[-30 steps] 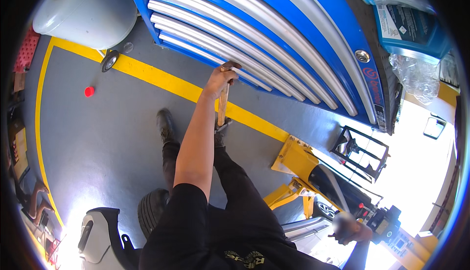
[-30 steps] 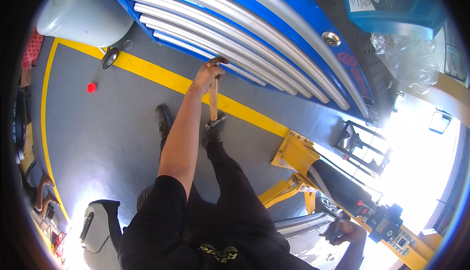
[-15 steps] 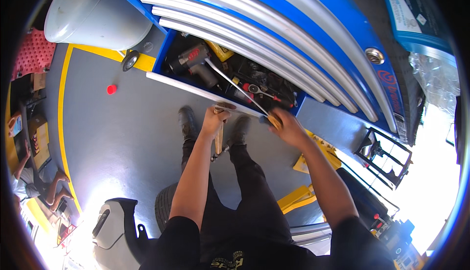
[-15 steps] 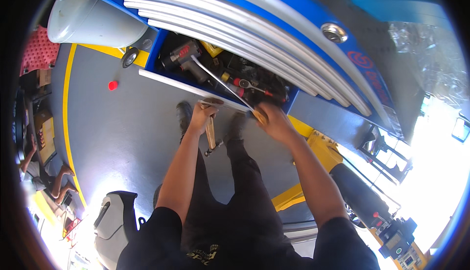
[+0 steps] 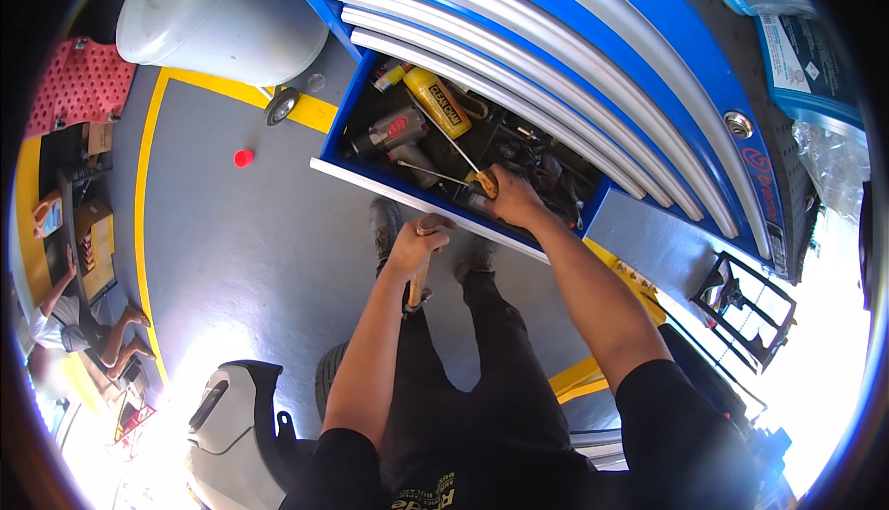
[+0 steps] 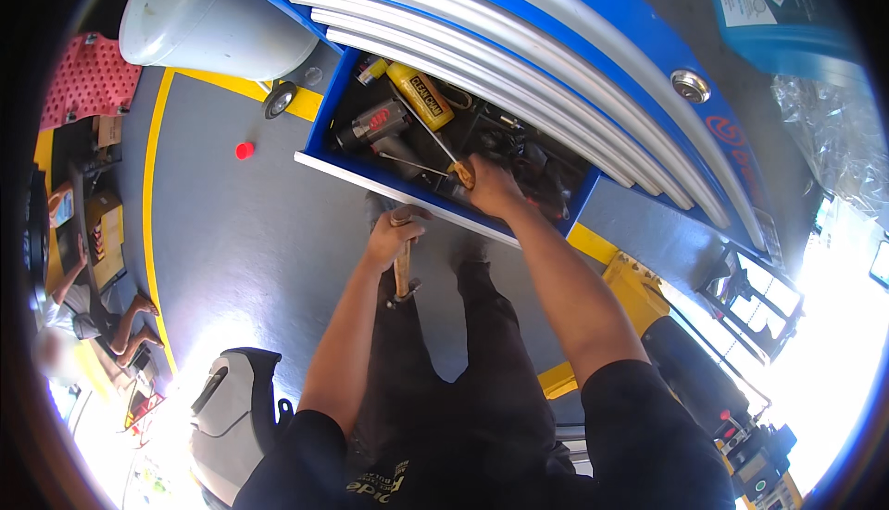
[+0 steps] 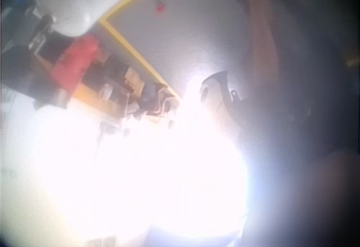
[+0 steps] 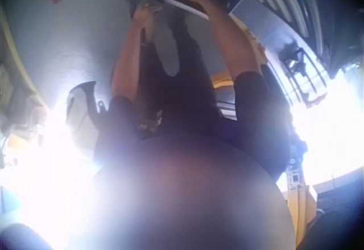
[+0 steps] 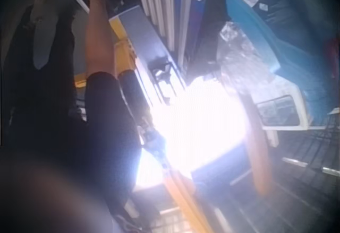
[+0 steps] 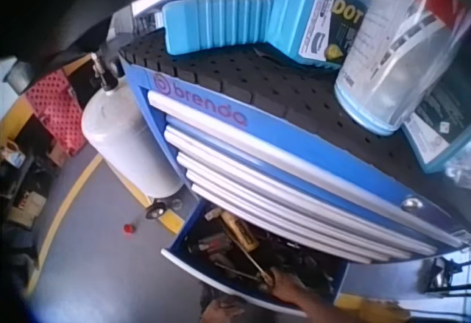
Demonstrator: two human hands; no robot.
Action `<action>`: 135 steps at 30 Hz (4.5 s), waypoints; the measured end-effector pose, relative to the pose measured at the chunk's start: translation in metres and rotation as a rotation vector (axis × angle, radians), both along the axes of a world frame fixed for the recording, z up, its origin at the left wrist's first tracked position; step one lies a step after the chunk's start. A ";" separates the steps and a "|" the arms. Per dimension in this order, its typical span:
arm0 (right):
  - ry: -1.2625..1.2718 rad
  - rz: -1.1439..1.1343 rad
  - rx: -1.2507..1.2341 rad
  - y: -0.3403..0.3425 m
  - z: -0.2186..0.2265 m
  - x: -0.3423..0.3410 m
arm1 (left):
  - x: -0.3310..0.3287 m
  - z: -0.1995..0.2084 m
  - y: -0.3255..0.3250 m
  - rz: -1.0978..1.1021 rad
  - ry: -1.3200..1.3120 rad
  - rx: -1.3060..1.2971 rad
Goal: The person retrieves tools and an air filter from a toolbox, then pours fluid into the engine of a white car with its hood open. The person handles a spray can, a blue fluid bottle, and a cloth while working in a garage.
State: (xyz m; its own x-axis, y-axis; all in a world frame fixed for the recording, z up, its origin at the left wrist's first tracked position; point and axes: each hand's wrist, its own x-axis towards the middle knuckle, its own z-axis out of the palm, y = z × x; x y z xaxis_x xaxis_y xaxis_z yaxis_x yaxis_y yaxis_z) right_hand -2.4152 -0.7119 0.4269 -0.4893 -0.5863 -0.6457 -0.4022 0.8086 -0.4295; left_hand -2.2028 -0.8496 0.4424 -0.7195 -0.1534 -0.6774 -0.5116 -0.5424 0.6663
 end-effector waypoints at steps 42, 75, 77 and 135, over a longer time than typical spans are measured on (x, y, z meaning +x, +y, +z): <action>-0.160 -0.304 -0.046 0.161 0.141 -0.047 | -0.138 0.000 0.075 -0.774 0.552 -1.616; -0.337 -0.656 -0.234 0.147 0.220 0.055 | -0.176 0.062 0.045 0.583 0.214 0.222; -0.338 -0.708 -0.300 0.144 0.225 0.055 | -0.138 0.061 0.050 0.546 0.152 0.166; -0.506 -1.319 -0.569 0.026 0.189 -0.026 | -0.010 0.101 0.053 0.201 -0.188 0.052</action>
